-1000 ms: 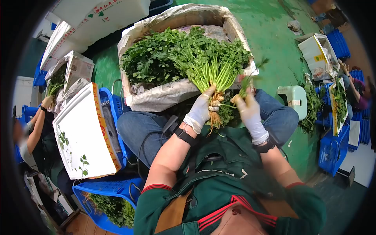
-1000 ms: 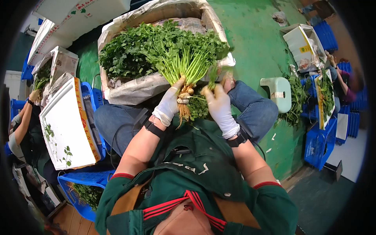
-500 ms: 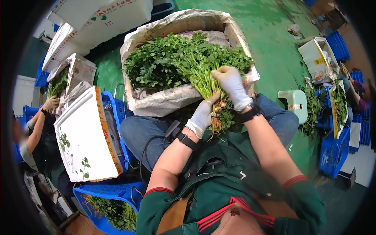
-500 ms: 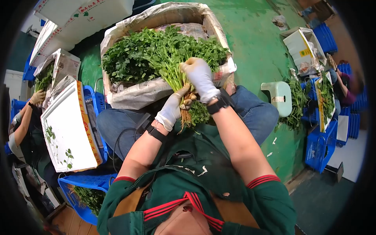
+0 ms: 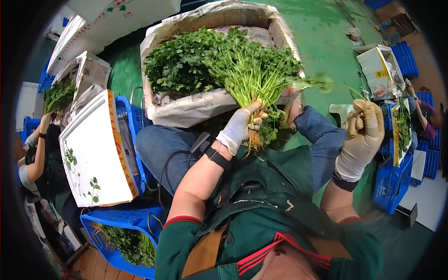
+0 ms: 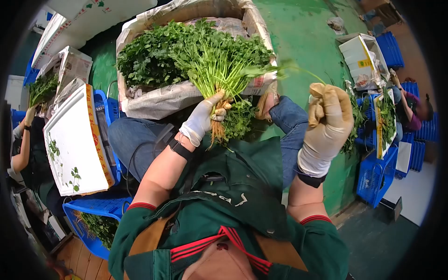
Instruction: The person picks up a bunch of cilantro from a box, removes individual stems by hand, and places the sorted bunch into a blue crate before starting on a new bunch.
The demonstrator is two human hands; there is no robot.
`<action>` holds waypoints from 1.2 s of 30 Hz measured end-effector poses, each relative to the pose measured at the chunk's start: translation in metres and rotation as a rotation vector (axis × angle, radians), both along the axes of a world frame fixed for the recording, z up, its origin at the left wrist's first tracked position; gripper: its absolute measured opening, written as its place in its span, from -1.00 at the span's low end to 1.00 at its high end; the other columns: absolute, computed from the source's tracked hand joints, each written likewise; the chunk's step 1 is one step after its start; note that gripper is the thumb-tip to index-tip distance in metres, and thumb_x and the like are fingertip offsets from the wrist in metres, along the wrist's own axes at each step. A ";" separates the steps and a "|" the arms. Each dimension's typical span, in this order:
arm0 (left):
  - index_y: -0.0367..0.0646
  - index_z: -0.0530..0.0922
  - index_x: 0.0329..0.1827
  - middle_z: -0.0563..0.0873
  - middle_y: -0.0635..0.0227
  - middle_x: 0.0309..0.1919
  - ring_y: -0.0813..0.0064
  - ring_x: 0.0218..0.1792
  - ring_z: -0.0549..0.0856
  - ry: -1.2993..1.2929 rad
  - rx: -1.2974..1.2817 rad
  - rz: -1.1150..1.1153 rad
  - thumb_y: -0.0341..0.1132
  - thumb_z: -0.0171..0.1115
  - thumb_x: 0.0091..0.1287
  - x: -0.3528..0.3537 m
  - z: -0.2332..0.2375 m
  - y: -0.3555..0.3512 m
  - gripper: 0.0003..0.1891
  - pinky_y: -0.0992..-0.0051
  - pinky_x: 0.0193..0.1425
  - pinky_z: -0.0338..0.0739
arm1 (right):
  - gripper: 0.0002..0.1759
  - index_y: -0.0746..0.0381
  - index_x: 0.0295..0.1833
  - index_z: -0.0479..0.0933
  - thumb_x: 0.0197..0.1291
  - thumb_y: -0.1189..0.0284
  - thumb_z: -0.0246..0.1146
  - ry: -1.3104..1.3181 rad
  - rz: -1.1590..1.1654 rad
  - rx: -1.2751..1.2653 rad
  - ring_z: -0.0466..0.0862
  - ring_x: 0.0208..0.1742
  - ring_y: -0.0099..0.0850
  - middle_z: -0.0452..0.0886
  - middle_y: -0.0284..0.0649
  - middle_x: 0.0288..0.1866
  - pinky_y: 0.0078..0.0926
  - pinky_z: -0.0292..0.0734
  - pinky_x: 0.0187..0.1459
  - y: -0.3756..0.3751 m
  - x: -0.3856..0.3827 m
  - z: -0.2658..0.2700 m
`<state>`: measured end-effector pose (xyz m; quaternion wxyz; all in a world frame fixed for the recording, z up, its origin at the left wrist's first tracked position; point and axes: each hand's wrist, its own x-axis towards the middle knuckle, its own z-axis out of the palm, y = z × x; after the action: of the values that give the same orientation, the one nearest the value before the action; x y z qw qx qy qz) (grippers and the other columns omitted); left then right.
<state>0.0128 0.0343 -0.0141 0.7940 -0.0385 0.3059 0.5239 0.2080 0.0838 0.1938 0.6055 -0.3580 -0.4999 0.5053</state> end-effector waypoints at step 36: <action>-0.05 0.49 -0.29 0.50 0.50 -0.59 0.71 -0.76 0.32 0.026 -0.034 0.125 0.22 0.06 0.27 0.004 0.004 0.004 -0.53 0.74 -0.79 0.11 | -0.81 0.21 -0.47 0.54 -0.10 0.31 0.31 -1.354 0.390 0.467 0.60 -0.36 -0.16 0.55 -0.12 -0.49 -0.25 0.45 -0.31 -0.004 -0.069 -0.143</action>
<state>0.0172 0.0381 -0.0103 0.7551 -0.0641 0.3220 0.5675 0.1390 0.0794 0.0504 0.1246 -0.3577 -0.9128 0.1529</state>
